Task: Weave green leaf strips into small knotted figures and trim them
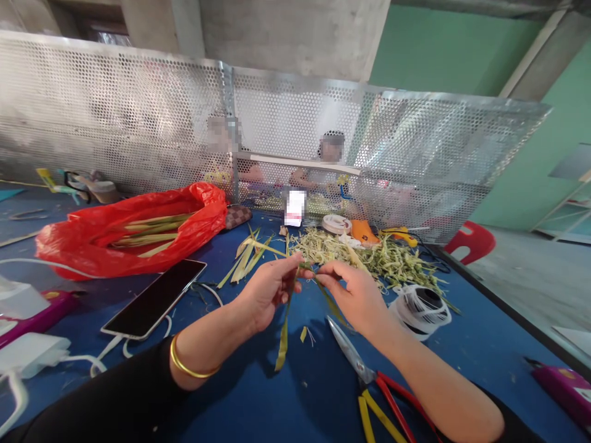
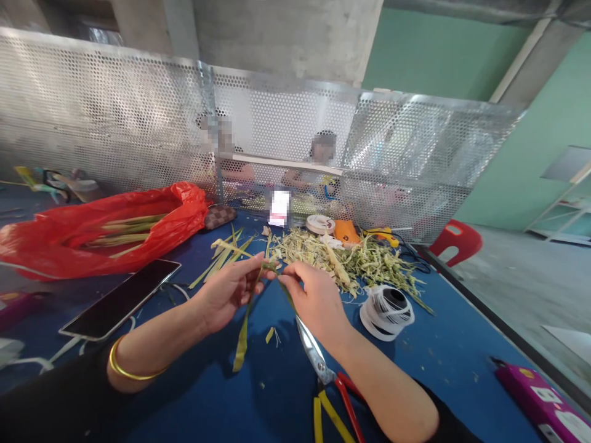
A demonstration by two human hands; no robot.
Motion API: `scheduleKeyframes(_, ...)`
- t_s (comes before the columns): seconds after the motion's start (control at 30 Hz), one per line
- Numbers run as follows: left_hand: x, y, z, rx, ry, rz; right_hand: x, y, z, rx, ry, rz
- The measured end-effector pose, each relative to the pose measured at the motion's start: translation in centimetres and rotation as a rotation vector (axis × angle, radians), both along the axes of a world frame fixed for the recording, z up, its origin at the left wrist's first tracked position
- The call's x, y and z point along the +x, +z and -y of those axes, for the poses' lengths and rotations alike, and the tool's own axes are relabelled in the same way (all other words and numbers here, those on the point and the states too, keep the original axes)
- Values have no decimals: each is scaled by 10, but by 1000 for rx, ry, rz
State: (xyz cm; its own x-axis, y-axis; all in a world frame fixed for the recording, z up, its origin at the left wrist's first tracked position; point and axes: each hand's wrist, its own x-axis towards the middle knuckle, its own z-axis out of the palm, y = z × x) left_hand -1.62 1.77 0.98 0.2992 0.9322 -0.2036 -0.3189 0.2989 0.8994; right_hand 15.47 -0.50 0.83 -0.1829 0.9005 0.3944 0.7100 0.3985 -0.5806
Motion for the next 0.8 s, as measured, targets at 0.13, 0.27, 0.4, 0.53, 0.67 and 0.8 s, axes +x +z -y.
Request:
scheduleKeyframes(0.13, 0, -6, 0, 111, -18, -75, -7, -6, 3, -63, 52, -70)
scheduleKeyframes(0.27, 3, -6, 4, 243, 9, -186, -10, -8, 6, -32, 44, -35)
scheduleKeyframes(0.4, 5, -4, 5, 295, 23, -254, -8, -2, 10, 105, 36, 174)
scheduleKeyframes(0.53, 5, -2, 3, 256, 19, -260, -1, 11, 14, 105, 36, 272)
scheduleKeyframes(0.67, 4, -2, 2, 241, 21, -215, 3, 22, 17, 56, 44, 298)
scheduleKeyframes(0.8, 5, 0, 2, 167, 58, -195, 3, 24, 17, 26, 57, 287)
